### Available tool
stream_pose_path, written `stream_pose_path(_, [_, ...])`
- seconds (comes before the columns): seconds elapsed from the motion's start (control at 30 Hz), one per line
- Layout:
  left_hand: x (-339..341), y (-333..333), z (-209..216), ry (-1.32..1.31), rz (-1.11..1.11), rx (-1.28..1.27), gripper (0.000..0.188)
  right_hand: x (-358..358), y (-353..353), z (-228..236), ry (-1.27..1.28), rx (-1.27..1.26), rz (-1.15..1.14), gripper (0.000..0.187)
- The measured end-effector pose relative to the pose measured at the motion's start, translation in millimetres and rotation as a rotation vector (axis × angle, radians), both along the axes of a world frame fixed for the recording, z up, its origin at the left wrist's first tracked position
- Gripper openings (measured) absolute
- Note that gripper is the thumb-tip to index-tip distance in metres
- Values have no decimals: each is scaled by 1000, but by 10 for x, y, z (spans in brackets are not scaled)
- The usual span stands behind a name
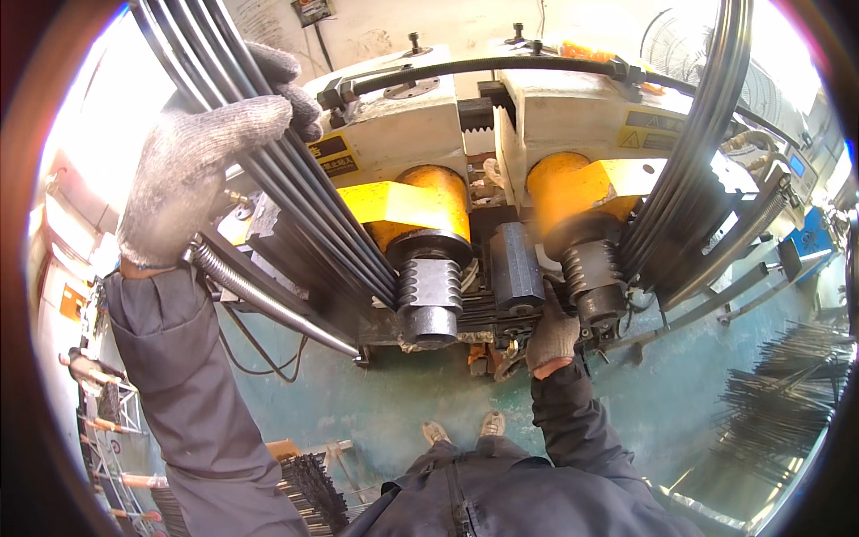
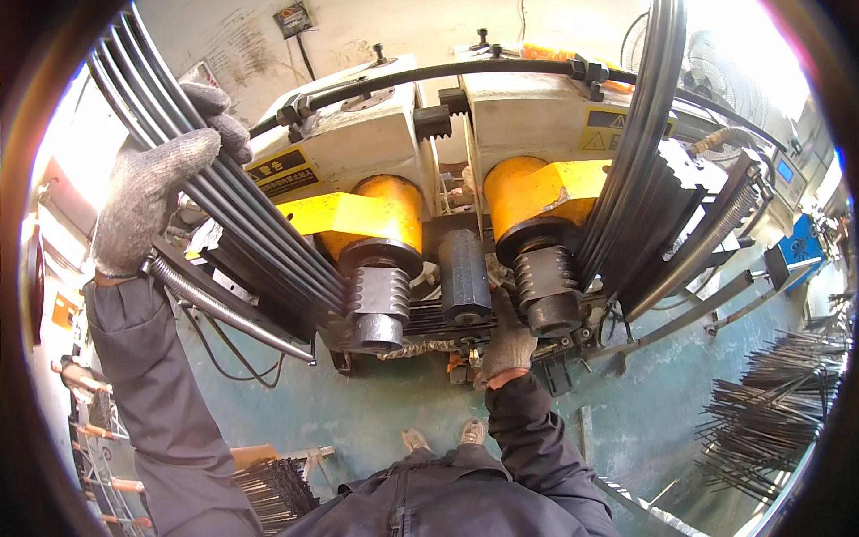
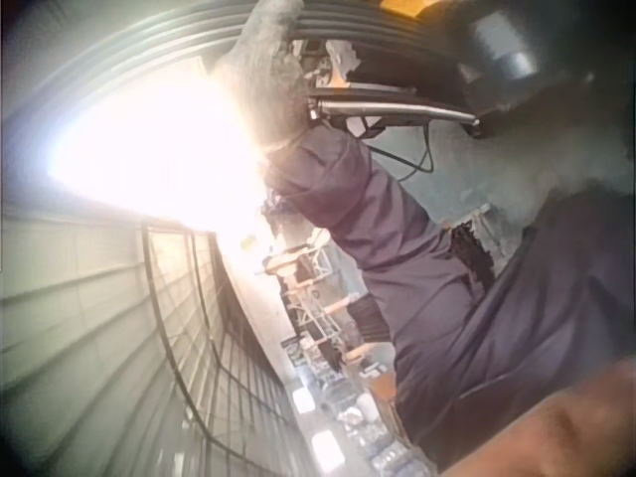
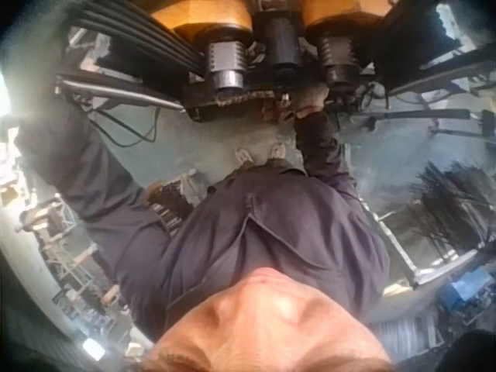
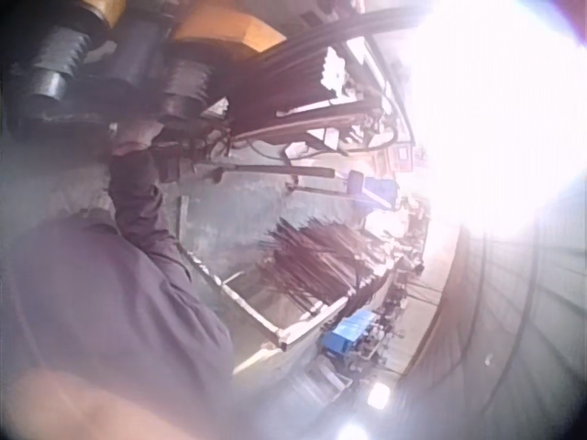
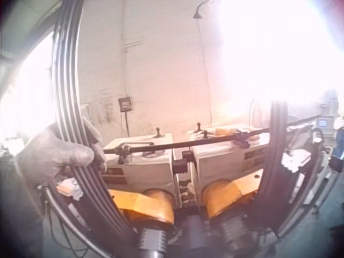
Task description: The person repeatedly picks up bundles of long metal rods from a floor rack and feeds them into a yellow and white bending machine. The rods are processed by the machine and then placed onto a vertical output rack. This cycle is repeated continuously throughout the clip.
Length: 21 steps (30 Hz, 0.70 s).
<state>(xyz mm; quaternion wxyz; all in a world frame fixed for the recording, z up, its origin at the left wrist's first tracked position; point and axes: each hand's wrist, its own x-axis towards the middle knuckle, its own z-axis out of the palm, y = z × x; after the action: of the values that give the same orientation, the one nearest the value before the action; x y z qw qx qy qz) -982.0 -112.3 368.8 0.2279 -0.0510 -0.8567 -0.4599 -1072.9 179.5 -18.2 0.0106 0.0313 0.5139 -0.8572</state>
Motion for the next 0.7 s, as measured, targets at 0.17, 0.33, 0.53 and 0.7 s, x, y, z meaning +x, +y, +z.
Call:
stream_pose_path(0.17, [21, -72, 23, -5, -3, -88, 43, 2, 3, -7, 103, 127, 4, 28])
stream_pose_path(0.33, [13, -188, 24, -20, 11, -186, 41, -17, 65, -69, 137, 201, 41, 43])
stream_pose_path(0.53, [-34, -190, 84, 95, -100, -627, 31, -67, 108, -308, 355, 608, -42, 43])
stream_pose_path(0.7, [273, -58, 41, 403, 125, -1298, 29, -65, 274, -409, 514, 687, 146, 53])
